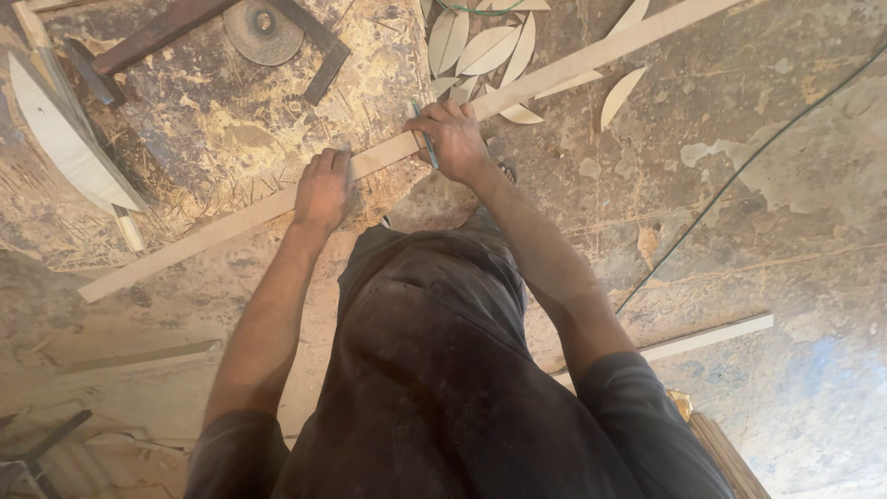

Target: The person marks a wooden plank with a pencil and then uses a handheld circular saw to cut the plank into smaller pieces. The person repeats the marking and cutting process on the same plank multiple times.

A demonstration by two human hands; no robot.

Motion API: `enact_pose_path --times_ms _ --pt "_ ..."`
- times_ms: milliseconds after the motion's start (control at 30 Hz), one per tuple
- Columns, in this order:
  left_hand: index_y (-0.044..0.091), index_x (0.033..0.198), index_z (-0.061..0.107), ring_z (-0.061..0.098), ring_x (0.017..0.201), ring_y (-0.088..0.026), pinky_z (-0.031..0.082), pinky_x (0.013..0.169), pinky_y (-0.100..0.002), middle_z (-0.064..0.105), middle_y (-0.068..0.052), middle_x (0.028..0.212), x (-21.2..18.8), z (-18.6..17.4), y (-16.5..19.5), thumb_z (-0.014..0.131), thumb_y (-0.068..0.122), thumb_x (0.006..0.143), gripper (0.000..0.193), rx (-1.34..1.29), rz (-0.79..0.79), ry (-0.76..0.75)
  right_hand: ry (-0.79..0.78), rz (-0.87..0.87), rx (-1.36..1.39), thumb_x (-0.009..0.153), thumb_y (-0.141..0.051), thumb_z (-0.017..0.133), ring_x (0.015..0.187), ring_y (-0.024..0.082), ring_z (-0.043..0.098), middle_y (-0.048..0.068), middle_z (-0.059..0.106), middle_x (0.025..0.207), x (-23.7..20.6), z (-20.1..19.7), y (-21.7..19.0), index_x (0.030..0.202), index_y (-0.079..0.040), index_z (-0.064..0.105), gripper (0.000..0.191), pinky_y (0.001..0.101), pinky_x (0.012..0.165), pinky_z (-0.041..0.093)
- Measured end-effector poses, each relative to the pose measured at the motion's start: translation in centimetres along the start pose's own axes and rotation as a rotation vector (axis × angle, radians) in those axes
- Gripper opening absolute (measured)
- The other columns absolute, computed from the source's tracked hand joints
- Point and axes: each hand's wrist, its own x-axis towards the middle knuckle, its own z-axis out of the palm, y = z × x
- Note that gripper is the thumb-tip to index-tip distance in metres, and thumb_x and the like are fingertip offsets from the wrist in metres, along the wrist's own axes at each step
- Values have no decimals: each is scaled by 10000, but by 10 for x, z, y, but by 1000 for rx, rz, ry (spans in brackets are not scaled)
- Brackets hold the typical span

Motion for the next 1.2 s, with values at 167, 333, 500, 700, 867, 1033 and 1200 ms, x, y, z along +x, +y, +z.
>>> enact_pose_path --times_ms 167,333,500,700,867,1033,1200 --pt "-3 1338 560 555 1145 -378 462 1028 -455 556 -183 1257 -4 3 2 760 72 823 557 -46 -17 50 -1 -5 -1 708 -221 909 1084 240 565 -10 640 1142 1 -1 -1 1190 -237 738 512 455 916 381" --pt "0 1345 566 558 1134 -381 460 1022 -461 559 -184 1240 -9 4 1 765 7 798 582 -112 -12 122 -14 8 -14 708 -241 909 1056 237 562 -18 634 1104 6 -4 -7 1177 -235 735 501 461 904 381" --pt "0 1306 585 563 1128 -373 463 1017 -458 569 -172 1219 -6 7 -1 767 -6 777 560 -117 0 153 -31 17 -29 719 -238 905 1052 247 556 -14 632 1106 8 -9 -12 1176 -243 737 487 462 914 386" --pt "-27 1292 592 555 1103 -381 455 1003 -458 565 -184 1203 -5 8 4 778 21 781 545 -98 -37 149 -37 26 -18 721 -205 898 1065 256 555 -5 633 1113 10 -11 -15 1169 -236 739 476 468 936 384" --pt "-21 1314 591 550 1134 -360 444 1035 -452 567 -182 1238 -8 5 9 748 -4 799 539 -135 -91 155 -62 52 -31 711 -189 894 1064 246 560 -7 632 1102 11 -11 -16 1164 -240 742 480 466 971 384" --pt "-45 1323 560 537 1179 -364 402 1067 -513 559 -204 1256 4 6 17 784 92 815 572 -142 -80 124 -46 46 -20 720 -216 904 1072 255 558 -7 635 1111 11 -12 -19 1166 -235 741 475 468 956 382" --pt "4 1346 544 537 1207 -338 393 1104 -514 562 -173 1273 23 19 36 782 167 910 523 -246 43 217 -42 48 -26 705 -208 900 1078 255 558 -13 643 1117 13 -12 -22 1165 -238 745 487 463 966 385"
